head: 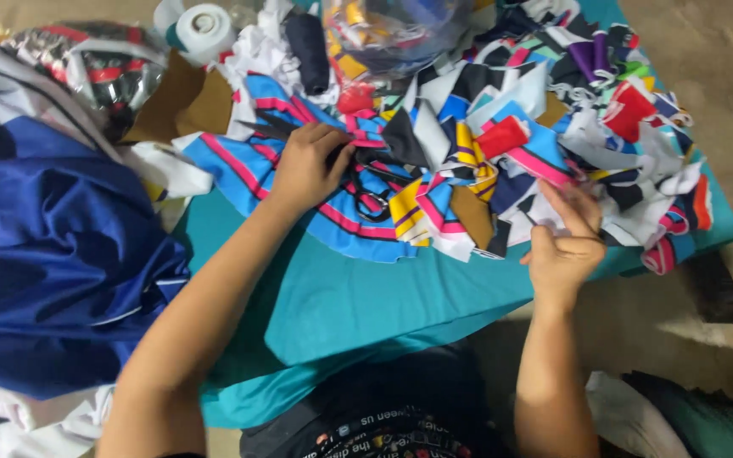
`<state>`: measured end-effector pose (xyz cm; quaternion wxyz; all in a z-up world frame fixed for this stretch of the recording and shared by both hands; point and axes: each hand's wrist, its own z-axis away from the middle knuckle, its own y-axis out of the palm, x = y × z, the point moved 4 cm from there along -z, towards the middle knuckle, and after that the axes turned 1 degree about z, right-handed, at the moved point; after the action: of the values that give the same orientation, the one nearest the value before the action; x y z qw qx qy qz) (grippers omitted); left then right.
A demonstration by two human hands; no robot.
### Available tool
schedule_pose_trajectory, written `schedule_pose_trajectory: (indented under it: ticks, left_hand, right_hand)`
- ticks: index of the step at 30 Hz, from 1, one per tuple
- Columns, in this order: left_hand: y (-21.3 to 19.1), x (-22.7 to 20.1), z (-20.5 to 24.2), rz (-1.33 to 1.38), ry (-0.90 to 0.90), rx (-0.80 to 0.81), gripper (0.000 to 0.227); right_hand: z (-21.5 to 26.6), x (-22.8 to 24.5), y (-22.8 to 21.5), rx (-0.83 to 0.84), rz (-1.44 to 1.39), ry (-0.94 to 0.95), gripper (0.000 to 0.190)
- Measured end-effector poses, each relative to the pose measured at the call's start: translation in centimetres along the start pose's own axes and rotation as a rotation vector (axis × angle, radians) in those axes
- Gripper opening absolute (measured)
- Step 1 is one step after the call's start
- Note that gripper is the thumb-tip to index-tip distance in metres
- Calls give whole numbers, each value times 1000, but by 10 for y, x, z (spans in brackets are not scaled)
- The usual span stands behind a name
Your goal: Sorting through a pile of colorful fabric scraps, inspecting individual pieces, and organizing them into a bag.
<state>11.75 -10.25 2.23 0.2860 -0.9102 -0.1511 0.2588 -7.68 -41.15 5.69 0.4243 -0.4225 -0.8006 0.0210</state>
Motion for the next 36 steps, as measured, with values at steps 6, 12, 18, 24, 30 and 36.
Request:
schedule_pose_trajectory:
  ticks: [6, 12, 18, 24, 30, 36]
  left_hand:
    - [9, -42, -37, -7, -64, -123, 24]
    - [77, -112, -93, 229, 54, -5, 12]
    - [158, -103, -111, 174, -243, 269, 27]
    - [152, -110, -122, 291, -232, 277, 16]
    - [108, -104, -119, 386, -246, 257, 9]
    - [83, -94, -116, 454, -176, 258, 12]
  right_hand:
    - [11, -59, 4, -6, -232, 36, 23]
    - [5, -39, 2, -115, -329, 295, 35]
    - [11, -56, 0, -199, -502, 606, 46]
    - [14, -69, 6, -244, -555, 578, 34]
    - [17, -85, 8, -206, -615, 492, 27]
    - [13, -72, 8, -174, -582, 481, 21]
